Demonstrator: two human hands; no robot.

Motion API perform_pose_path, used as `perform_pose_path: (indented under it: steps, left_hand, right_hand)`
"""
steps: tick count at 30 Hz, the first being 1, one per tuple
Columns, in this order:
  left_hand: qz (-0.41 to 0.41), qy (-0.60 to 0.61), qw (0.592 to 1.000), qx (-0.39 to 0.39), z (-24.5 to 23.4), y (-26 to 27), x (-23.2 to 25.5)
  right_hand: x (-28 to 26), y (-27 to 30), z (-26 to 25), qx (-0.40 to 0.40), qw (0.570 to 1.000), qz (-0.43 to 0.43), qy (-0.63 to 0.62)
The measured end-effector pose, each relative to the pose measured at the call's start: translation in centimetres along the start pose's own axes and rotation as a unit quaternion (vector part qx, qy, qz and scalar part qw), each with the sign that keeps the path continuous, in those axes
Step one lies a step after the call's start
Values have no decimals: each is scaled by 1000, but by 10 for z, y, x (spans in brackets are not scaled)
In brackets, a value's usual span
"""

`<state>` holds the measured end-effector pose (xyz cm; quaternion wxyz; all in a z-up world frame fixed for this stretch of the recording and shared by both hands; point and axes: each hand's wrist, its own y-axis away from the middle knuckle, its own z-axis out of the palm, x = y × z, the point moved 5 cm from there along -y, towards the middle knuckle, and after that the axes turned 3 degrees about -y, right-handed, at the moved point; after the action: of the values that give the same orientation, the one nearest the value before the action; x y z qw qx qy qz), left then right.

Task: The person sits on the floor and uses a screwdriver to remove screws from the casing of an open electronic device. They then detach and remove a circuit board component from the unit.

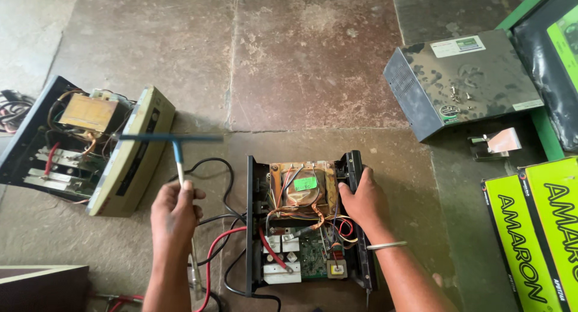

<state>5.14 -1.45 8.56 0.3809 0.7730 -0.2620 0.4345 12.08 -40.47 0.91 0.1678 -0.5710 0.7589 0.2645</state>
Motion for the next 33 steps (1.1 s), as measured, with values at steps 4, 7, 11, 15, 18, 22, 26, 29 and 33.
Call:
perform_pose_path:
  steps: [4,7,11,15,18,22,26,29,33]
  left_hand:
    - [196,153,965,-81,14,45,49]
    - [265,157,946,-102,29,70,62]
    - [248,157,949,-117,42,85,61]
    - [283,158,941,-94,36,101,62]
    - [305,213,922,-104,36,109,61]
    - [281,163,938,-121,47,98,57]
    - [250,133,949,-138,60,88,45]
    - [250,153,947,-132,62,84,35]
    - [272,274,912,-138,66,84,23]
  right_hand:
    - [2,-1,3,2,1000,6,-1]
    - [3,-1,3,1,1000,7,4]
    - [1,-2,3,1,1000,6,12]
    - [0,-3,2,13,1000,1,19]
    - [2,-1,3,-3,1000,13,11]
    - [-3,-1,0,-1,1000,18,10]
    - [-4,1,-1,0,1000,17,22]
    - [-4,0,-1,5,1000,9,14]
    - [-3,-1,0,7,1000,11,23]
